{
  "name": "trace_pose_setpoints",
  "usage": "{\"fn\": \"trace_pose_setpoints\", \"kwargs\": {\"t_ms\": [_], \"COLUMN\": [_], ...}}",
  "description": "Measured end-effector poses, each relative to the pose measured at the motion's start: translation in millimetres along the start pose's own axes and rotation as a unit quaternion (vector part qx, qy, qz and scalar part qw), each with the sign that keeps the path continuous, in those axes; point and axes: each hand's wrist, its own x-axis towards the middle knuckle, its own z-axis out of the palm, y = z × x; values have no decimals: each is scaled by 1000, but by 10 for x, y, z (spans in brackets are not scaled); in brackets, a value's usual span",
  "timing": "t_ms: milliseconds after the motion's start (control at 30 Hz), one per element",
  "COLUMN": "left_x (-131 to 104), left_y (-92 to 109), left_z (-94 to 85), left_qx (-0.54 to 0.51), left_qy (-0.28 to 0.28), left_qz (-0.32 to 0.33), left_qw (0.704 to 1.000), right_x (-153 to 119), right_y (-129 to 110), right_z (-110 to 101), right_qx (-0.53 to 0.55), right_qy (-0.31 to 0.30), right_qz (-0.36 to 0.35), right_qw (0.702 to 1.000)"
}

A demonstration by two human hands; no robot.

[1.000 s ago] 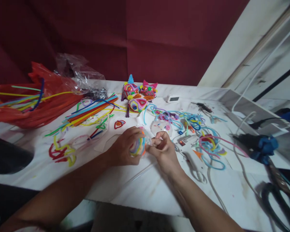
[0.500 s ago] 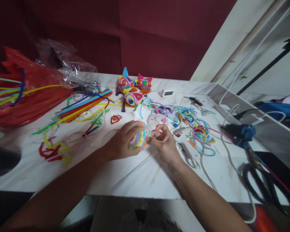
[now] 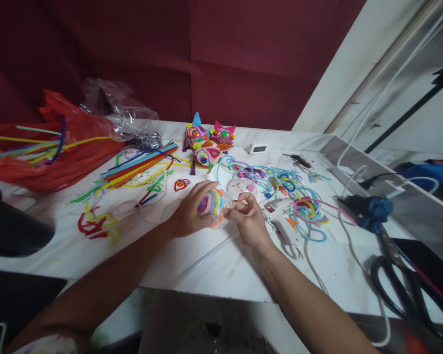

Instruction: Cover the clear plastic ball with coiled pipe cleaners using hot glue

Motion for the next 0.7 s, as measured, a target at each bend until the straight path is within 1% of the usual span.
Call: {"fn": "trace_pose_setpoints", "kwargs": {"t_ms": [267, 367, 500, 700], "left_x": [121, 168, 213, 219], "left_y": [89, 66, 18, 19], "left_z": [19, 0, -24, -44], "left_qx": [45, 44, 45, 35], "left_qy": [-18, -34, -30, -46], "left_qz": [-86, -66, -33, -38], "left_qw": [995, 996, 998, 998], "right_x": [16, 29, 33, 17], "right_y": [-5, -1, -7, -38], "right_z": [22, 10, -9, -15], "right_qx": [18, 22, 23, 19], "right_qy": [3, 6, 1, -13], "right_qz": [-5, -4, 4, 23], "right_qw": [1000, 1000, 1000, 999]}}
